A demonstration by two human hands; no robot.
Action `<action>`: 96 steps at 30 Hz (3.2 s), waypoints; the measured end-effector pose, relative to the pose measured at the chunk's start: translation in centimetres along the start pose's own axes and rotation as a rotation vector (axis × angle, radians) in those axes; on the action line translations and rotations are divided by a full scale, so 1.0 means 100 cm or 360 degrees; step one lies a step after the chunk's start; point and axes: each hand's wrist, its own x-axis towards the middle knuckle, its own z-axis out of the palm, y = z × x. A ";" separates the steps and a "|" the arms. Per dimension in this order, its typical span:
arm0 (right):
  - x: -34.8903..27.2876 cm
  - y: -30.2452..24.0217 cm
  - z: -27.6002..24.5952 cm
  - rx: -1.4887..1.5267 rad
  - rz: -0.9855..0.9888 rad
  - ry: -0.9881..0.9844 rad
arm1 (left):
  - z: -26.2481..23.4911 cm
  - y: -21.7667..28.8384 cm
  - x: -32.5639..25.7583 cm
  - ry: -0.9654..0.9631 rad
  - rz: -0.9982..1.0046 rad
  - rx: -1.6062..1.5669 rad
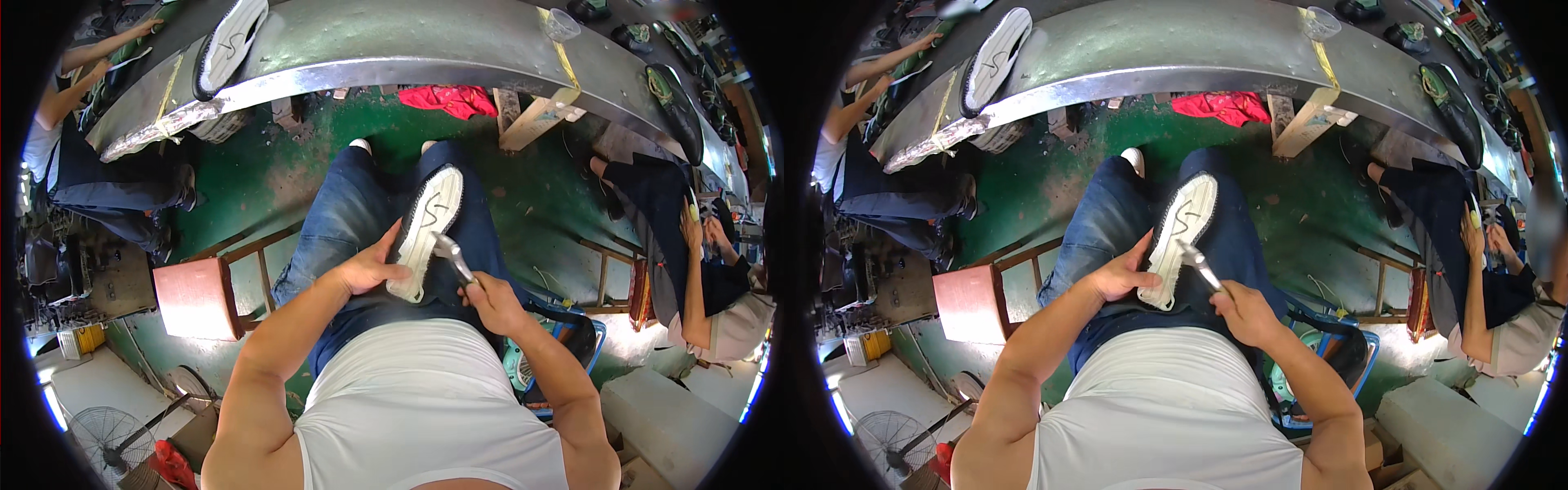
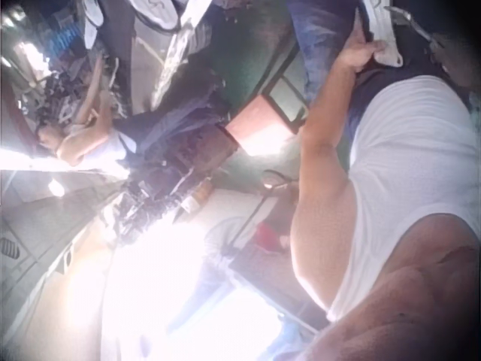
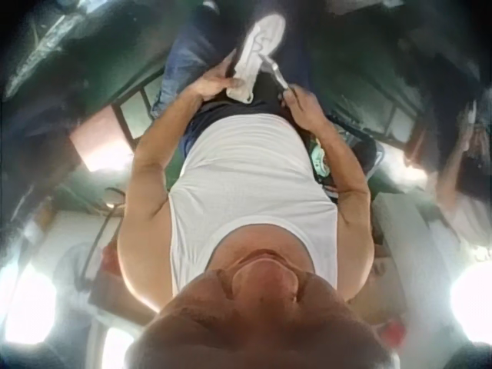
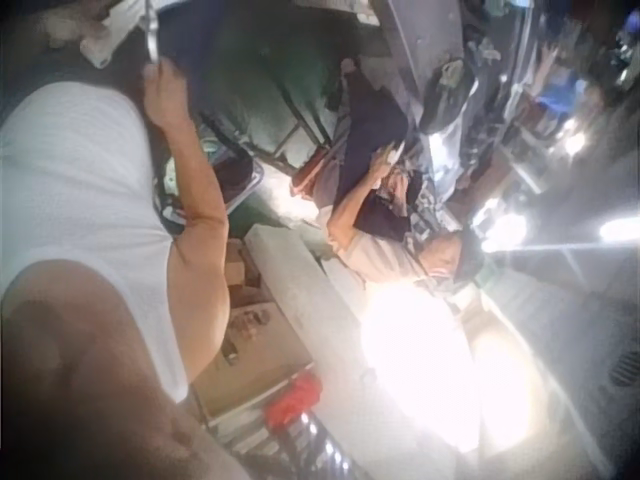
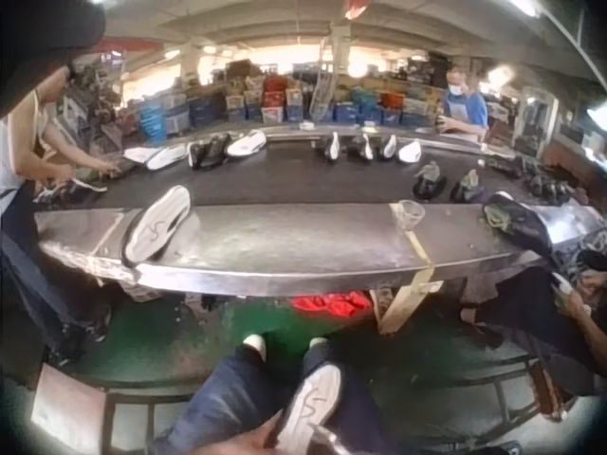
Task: The recorder is assembling shoes on a production line using pliers to manipulate the materials.
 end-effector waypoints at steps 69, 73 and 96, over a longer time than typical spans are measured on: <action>0.048 0.045 -0.008 0.1386 0.0634 -0.0205 | -0.272 0.431 -0.016 0.1488 0.0292 0.0870; 0.037 0.047 -0.002 0.1351 0.0619 -0.0162 | -0.212 0.361 -0.062 0.0697 0.0794 0.0255; 0.031 -0.105 -0.020 0.1062 -0.0020 -0.0418 | -0.001 0.093 -0.033 0.0448 0.0842 0.0572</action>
